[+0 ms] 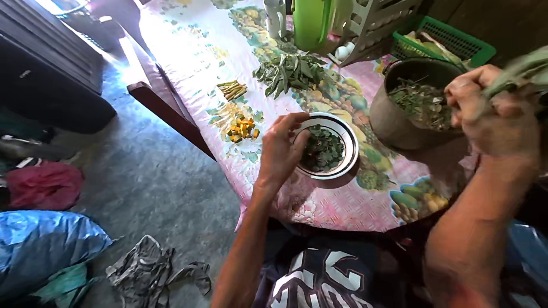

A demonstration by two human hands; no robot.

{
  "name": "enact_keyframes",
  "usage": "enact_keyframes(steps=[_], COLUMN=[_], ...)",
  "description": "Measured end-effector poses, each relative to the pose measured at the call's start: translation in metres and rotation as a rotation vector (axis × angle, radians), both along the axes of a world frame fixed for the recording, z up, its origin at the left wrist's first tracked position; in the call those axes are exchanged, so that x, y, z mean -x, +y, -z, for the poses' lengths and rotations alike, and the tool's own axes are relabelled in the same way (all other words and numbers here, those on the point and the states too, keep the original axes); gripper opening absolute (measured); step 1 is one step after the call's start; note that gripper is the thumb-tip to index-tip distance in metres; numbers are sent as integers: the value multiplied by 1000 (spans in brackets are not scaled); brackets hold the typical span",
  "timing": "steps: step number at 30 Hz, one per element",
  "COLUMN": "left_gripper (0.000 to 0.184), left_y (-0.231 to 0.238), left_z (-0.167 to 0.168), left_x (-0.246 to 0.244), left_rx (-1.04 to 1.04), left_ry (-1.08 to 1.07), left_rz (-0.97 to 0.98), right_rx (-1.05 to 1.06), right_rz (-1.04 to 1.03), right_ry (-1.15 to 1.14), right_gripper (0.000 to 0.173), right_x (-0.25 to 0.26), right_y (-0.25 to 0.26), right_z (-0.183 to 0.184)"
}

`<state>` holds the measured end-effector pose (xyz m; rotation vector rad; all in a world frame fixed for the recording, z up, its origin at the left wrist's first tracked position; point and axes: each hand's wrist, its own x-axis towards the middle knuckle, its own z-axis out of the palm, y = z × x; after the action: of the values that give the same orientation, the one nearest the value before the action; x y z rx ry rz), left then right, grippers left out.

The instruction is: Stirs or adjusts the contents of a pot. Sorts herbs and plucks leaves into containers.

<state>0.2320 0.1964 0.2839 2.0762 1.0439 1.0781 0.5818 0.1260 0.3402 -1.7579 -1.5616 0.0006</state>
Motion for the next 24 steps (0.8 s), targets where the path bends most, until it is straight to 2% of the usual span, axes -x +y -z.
enact_keyframes(steps=[2,5,7,10,11,13,14,16,18,21,22,23,24], left_gripper=[32,31,33,34,38,56,64,67,70,65,57,48,44], left_y=[2,-2,-10,-25,-27,-26,-27,-21,-13,-19,-25,-27,-25], left_z=[6,40,92,199,236,301,326,367,355,289,232,155,114], left_x=[21,84,141,203,215,229,237,257,262,245,228,210,199], left_rx=[-50,-144,-99,288,481,808,913,967,972,710,771,1020,1139], left_ry=[-40,-334,-524,-622,-594,-492,-473,-533,-629,-681,-639,-561,-544], left_rz=[-127,-491,-760,-1062,-1100,-1098,-1038,-895,-727,-375,-405,-497,-586], right_rx=[143,145,85,45,57,87,110,137,178,263,265,254,238], right_rz=[171,103,-9,-84,-85,-96,-135,-236,-305,-375,-404,-439,-467], right_ry=[3,53,151,351,404,424,422,486,606,729,787,854,902], right_gripper=[41,36,34,34,34,31,29,29,27,25,23,21,19], right_x=[-15,-12,-3,26,38,64,75,93,105,111,115,120,124], right_y=[5,-13,-25,-28,-26,-19,-13,5,27,54,62,69,75], right_z=[-7,-4,0,0,1,2,4,11,16,25,25,24,23])
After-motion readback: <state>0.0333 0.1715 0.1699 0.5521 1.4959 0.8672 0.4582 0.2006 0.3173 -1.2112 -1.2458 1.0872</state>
